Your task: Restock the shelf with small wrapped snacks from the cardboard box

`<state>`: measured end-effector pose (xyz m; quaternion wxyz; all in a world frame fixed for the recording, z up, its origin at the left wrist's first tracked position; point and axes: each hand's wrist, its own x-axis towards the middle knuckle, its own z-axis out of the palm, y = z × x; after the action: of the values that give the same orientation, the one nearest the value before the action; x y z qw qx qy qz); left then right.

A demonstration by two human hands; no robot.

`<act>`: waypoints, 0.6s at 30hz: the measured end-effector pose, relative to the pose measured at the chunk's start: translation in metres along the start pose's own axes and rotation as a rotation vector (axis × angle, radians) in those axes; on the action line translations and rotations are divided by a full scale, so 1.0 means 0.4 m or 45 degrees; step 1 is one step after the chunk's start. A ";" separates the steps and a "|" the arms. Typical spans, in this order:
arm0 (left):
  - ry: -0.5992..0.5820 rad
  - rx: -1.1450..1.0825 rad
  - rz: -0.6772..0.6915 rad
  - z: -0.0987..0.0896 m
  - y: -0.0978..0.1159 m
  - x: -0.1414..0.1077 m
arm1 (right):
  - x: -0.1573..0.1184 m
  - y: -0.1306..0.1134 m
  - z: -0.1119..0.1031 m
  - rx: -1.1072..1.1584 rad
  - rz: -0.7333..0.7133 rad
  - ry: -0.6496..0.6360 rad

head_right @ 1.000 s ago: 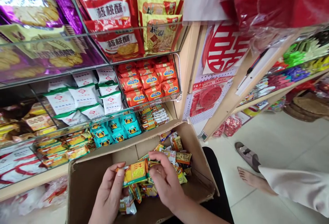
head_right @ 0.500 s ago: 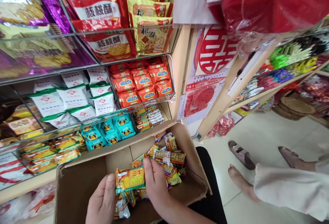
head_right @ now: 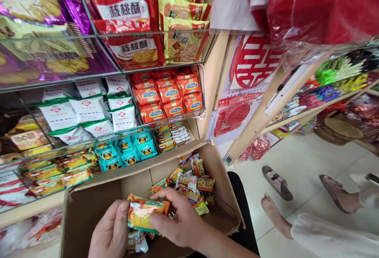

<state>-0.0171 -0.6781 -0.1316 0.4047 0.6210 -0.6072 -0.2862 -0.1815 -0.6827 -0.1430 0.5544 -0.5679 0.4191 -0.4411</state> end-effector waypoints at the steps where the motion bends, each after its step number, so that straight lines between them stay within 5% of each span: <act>1: -0.034 0.041 0.076 -0.020 0.002 0.014 | 0.003 -0.024 -0.016 -0.087 -0.041 -0.040; 6: -0.081 0.631 0.532 -0.152 -0.006 0.160 | 0.094 -0.131 -0.126 -0.644 -0.338 0.207; 8: -0.091 0.887 0.485 -0.196 -0.025 0.228 | 0.162 -0.153 -0.172 -0.997 -0.352 0.210; 11: -0.111 1.063 0.266 -0.224 -0.059 0.291 | 0.279 -0.149 -0.218 -1.479 -0.100 -0.014; 18: -0.115 1.218 0.038 -0.205 -0.078 0.283 | 0.530 -0.030 -0.203 -1.590 0.264 -0.186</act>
<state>0.0796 -0.7791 -0.1009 0.0509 0.7156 -0.6966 0.0045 -0.2050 -0.9081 -0.1235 0.1859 -0.7691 0.6112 -0.0178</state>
